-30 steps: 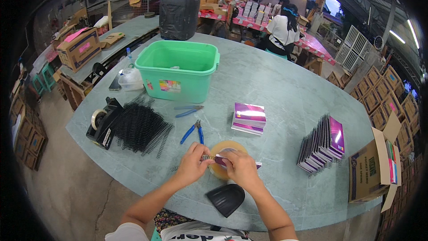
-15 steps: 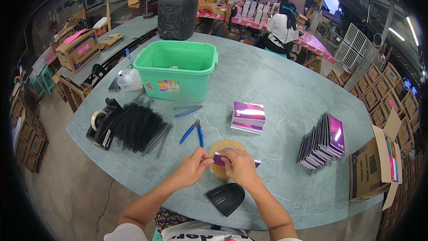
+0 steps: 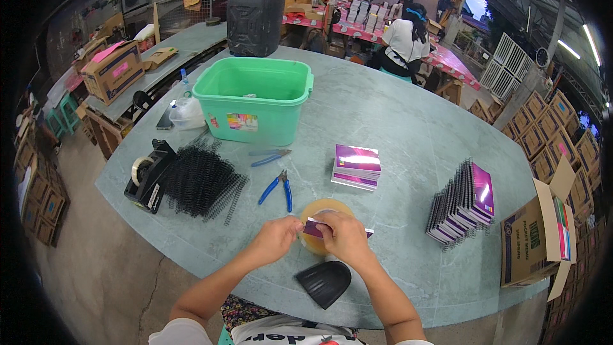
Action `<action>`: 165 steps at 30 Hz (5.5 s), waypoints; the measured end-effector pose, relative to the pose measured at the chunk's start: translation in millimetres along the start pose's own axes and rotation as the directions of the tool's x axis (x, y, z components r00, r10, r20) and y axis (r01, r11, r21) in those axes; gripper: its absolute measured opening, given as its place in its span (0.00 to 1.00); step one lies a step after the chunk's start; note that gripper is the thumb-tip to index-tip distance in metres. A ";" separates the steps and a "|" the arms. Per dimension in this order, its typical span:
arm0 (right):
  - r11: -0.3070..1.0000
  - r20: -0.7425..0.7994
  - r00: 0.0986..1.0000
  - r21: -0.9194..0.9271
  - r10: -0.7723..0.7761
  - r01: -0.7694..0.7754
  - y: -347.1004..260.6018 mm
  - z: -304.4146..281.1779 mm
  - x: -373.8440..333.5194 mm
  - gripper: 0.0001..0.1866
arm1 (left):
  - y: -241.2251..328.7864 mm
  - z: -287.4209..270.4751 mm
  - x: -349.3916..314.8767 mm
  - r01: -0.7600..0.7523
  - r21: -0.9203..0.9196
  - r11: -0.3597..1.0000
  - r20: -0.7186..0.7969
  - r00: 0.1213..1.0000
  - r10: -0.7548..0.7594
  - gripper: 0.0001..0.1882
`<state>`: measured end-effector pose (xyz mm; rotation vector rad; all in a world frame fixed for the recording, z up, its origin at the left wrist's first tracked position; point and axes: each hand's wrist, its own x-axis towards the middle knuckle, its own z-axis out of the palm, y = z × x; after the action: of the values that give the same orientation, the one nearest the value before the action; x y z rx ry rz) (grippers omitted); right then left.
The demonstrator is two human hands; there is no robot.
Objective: The person inserts a black spiral coil through the pre-punched holes of a notebook cover and pages by hand, then uses pliers to crimp the ends of the coil.
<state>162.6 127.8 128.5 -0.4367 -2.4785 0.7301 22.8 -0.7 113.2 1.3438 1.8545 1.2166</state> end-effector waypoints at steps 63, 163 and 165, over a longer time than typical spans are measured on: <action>0.578 0.072 0.930 0.766 0.360 -0.283 52.2 20.5 -40.0 0.16 | 24.6 -14.2 0.0 -0.350 0.458 0.817 -0.222 0.845 0.486 0.22; 0.621 -0.013 0.969 0.769 0.248 -0.149 48.2 10.3 -56.6 0.10 | 19.9 29.1 10.6 -0.604 0.573 0.554 0.065 0.707 0.704 0.11; 0.704 -0.023 0.961 0.686 0.276 -0.185 52.1 8.1 -61.5 0.11 | 7.1 28.6 20.8 -0.657 0.516 0.549 0.154 0.702 0.696 0.13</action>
<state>216.4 139.7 69.0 -0.4880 -1.8608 1.5854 42.1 29.4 108.3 2.5601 1.8396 1.0965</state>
